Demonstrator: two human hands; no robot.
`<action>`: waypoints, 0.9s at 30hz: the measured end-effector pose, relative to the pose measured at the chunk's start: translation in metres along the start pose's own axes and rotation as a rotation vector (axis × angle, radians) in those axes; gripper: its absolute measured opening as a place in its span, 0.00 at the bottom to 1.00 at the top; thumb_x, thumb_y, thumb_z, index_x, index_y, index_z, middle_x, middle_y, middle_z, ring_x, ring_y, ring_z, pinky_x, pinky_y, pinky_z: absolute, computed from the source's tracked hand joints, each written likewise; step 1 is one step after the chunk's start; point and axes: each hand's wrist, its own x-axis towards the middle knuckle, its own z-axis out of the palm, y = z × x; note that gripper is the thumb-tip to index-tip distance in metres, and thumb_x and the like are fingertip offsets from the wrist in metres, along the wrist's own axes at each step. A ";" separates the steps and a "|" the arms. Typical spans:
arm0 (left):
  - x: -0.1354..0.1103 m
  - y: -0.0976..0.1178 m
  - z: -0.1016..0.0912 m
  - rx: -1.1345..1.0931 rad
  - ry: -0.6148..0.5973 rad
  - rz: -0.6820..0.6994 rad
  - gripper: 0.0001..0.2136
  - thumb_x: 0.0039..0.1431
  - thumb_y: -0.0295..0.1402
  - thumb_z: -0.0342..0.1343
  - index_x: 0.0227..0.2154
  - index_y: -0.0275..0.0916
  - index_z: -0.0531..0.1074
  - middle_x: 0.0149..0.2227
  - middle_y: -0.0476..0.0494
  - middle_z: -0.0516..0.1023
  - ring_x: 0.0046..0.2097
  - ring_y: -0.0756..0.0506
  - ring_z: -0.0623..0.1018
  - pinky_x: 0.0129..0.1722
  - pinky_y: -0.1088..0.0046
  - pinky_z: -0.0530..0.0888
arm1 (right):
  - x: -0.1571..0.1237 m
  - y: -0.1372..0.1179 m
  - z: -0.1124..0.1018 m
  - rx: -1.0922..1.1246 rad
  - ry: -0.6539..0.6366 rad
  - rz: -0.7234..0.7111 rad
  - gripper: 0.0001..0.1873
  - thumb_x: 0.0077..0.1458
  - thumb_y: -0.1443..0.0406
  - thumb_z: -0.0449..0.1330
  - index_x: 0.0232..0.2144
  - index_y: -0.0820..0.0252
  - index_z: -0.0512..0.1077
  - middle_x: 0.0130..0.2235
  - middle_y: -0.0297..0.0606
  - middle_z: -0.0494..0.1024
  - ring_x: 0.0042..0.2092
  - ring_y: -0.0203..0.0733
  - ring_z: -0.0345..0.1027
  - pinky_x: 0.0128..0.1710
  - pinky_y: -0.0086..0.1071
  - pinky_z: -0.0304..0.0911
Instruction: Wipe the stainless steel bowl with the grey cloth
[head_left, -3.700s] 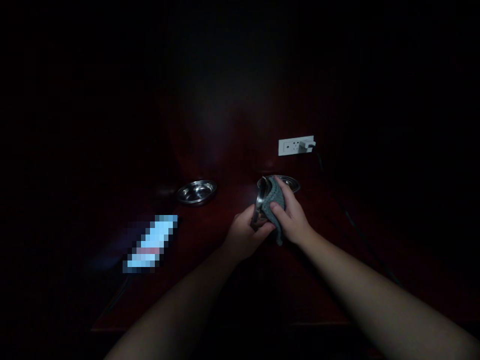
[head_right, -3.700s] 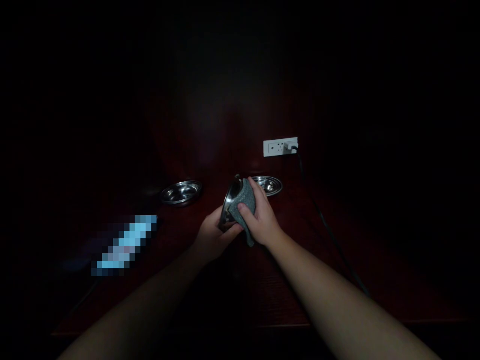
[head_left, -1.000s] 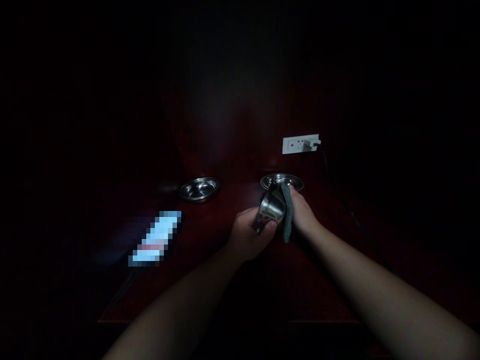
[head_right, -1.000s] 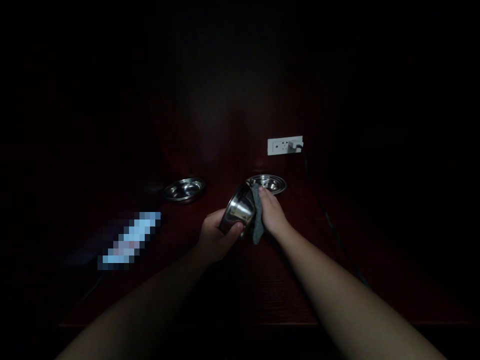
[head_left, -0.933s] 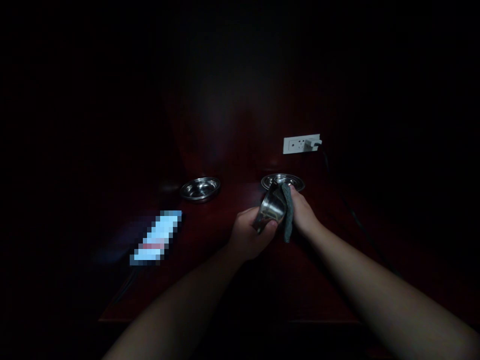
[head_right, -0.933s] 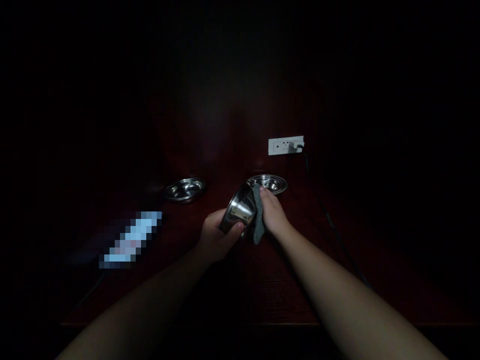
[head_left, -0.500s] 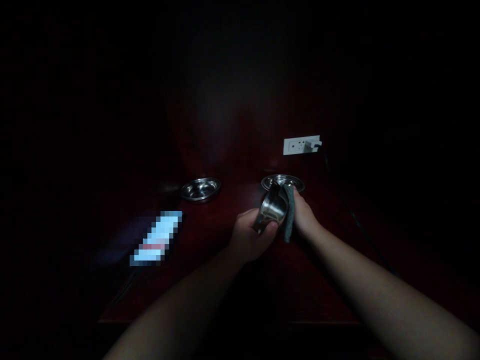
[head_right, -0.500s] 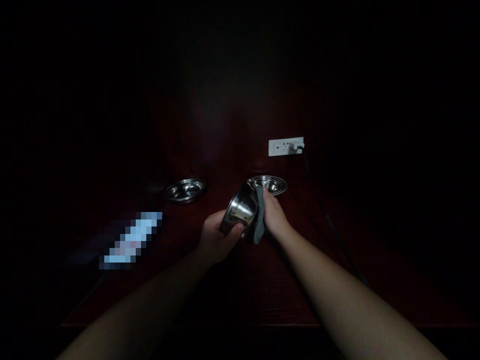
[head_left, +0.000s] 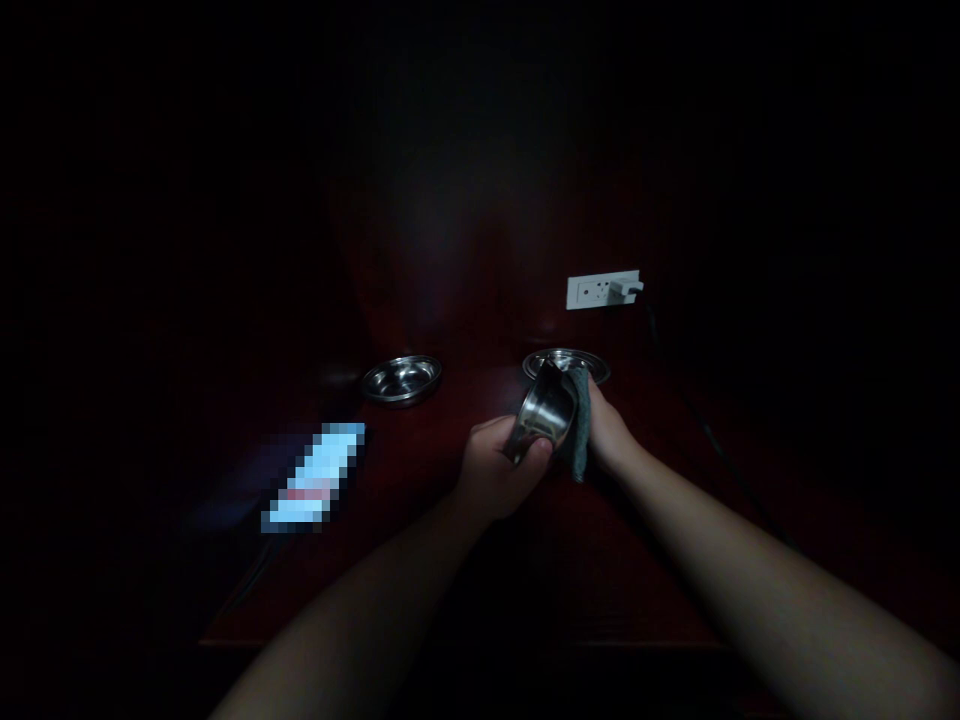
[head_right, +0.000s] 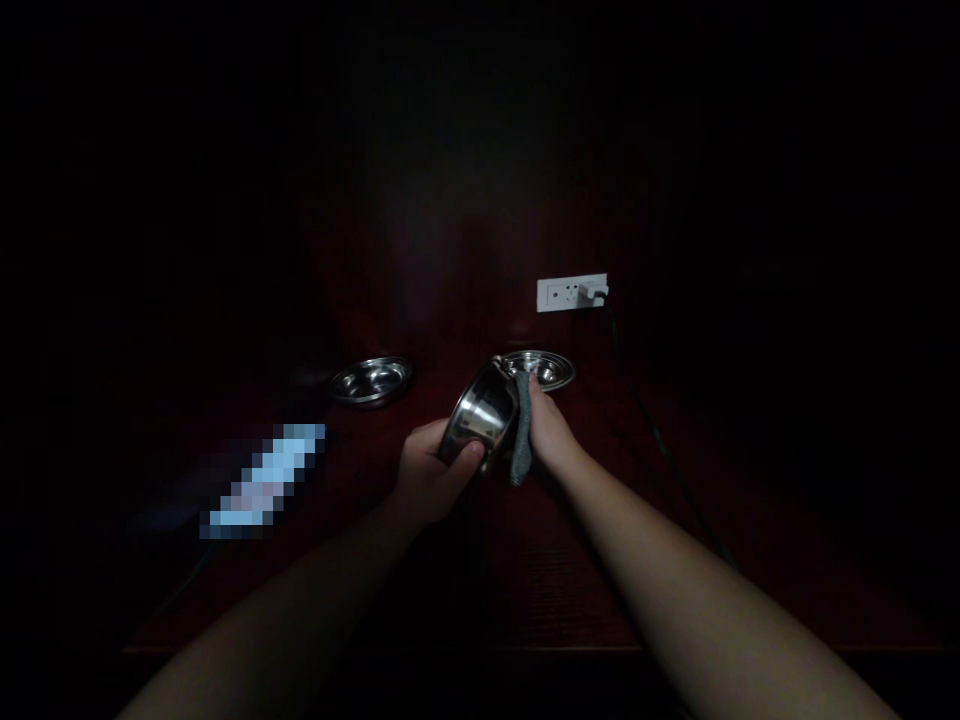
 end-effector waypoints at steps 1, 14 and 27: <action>0.000 0.000 0.000 0.001 0.000 0.002 0.08 0.53 0.34 0.51 0.22 0.36 0.70 0.22 0.48 0.72 0.25 0.50 0.70 0.28 0.74 0.67 | 0.000 0.001 0.000 0.011 -0.005 0.007 0.31 0.51 0.42 0.45 0.38 0.55 0.75 0.40 0.38 0.79 0.45 0.49 0.70 0.49 0.43 0.63; 0.000 0.000 -0.001 0.001 0.011 0.019 0.09 0.53 0.34 0.51 0.21 0.36 0.69 0.21 0.48 0.71 0.24 0.51 0.69 0.27 0.75 0.66 | -0.004 -0.008 0.003 0.034 0.066 0.065 0.29 0.48 0.42 0.50 0.35 0.56 0.76 0.37 0.38 0.80 0.44 0.49 0.71 0.48 0.42 0.63; 0.003 -0.006 -0.001 0.080 0.031 -0.053 0.08 0.51 0.33 0.52 0.21 0.36 0.70 0.21 0.49 0.71 0.23 0.52 0.68 0.24 0.75 0.65 | -0.002 0.007 -0.003 -0.043 0.016 -0.064 0.30 0.52 0.42 0.45 0.39 0.54 0.74 0.41 0.36 0.78 0.46 0.47 0.70 0.48 0.39 0.63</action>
